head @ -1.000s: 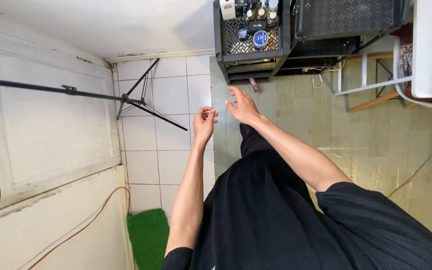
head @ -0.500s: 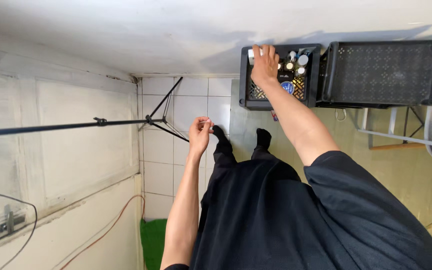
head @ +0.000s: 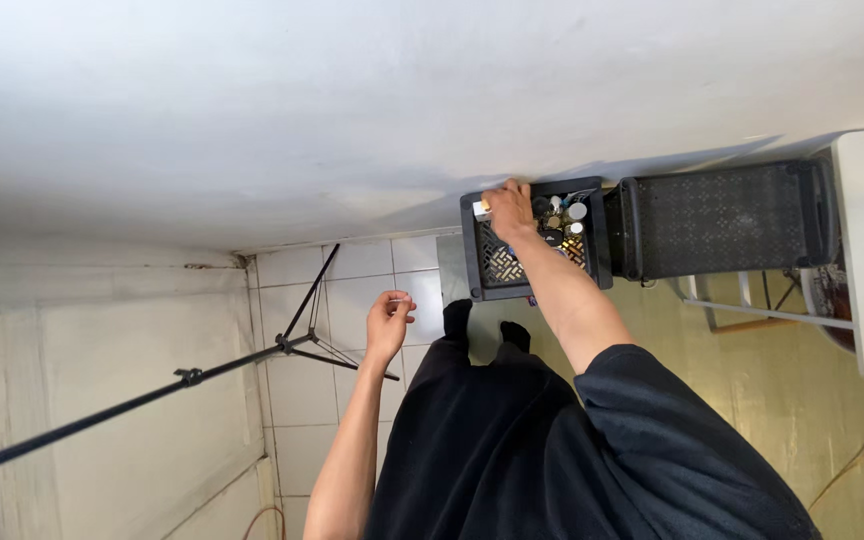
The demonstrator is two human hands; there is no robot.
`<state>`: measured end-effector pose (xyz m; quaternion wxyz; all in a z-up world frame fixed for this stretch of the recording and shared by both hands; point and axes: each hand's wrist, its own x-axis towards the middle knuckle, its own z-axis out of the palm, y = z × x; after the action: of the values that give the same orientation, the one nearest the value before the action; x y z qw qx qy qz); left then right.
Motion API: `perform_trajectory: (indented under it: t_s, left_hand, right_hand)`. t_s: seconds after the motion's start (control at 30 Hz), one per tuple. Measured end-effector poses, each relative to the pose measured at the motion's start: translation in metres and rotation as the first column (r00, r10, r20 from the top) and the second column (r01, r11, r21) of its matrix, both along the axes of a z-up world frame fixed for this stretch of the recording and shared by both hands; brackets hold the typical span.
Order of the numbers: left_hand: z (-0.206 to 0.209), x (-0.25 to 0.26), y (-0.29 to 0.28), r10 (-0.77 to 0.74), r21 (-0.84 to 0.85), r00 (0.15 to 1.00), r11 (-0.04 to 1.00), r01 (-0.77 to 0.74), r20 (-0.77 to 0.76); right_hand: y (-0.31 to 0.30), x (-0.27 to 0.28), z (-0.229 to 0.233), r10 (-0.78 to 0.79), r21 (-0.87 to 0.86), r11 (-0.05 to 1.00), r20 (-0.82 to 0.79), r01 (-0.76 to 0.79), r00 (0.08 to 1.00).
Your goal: The person repeatedly picks up various small items from a black rolling cart and places them on a nearby white table. Items handled include a small potted plant, tape rolls, a power cord, and several small bottles and containers. The person walks back and forth between the cart and the table throughout the episode.
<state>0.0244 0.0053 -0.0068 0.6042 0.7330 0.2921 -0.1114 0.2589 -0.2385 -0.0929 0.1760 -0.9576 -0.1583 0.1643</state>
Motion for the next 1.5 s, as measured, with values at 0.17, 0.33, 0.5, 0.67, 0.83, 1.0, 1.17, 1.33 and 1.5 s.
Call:
perform_trajectory:
  t_s: [0.17, 0.33, 0.5, 0.67, 0.83, 1.0, 1.17, 1.33, 1.5]
  left_hand:
    - [-0.017, 0.043, -0.002, -0.145, -0.039, 0.989, 0.989, 0.145, 0.004]
    - [-0.029, 0.102, -0.042, -0.211, -0.142, 0.963, 0.972, 0.189, -0.169]
    - [-0.031, 0.127, -0.105, -0.387, -0.577, 0.881, 0.799, 0.173, -0.272]
    - [-0.027, 0.107, -0.178, -0.657, -0.724, 0.722, 0.604, 0.332, -0.218]
    - [-0.014, 0.058, -0.247, -0.851, -0.623, 0.478, 0.498, 0.603, -0.219]
    - [-0.012, -0.017, -0.304, -0.934, -0.552, 0.212, 0.343, 0.76, -0.289]
    - [-0.01, -0.097, -0.359, -0.943, -0.561, 0.051, 0.238, 0.793, -0.328]
    - [-0.012, -0.183, -0.412, -0.965, -0.55, -0.004, 0.145, 0.822, -0.261]
    - [-0.004, -0.267, -0.459, -0.969, -0.639, -0.049, 0.12, 0.76, -0.241]
  right_hand:
    - [-0.004, -0.034, 0.037, -0.071, 0.226, 0.974, 0.275, 0.008, 0.959]
    - [-0.012, -0.091, 0.075, -0.402, 0.599, 0.779, 0.245, 0.188, 0.882]
    - [-0.029, -0.166, 0.086, -0.642, 0.74, 0.61, 0.251, 0.284, 0.724]
    - [-0.065, -0.223, 0.095, -0.791, 0.678, 0.585, 0.356, 0.446, 0.497]
    - [-0.102, -0.3, 0.124, -0.88, 0.624, 0.474, 0.317, 0.621, 0.354]
    - [-0.13, -0.383, 0.143, -0.975, 0.641, 0.215, 0.182, 0.736, 0.126]
    - [-0.16, -0.464, 0.15, -0.959, 0.687, 0.178, 0.281, 0.704, -0.032]
    - [-0.205, -0.555, 0.154, -0.976, 0.744, 0.061, 0.184, 0.666, -0.116]
    - [-0.26, -0.646, 0.176, -0.988, 0.712, -0.007, 0.104, 0.702, -0.115]
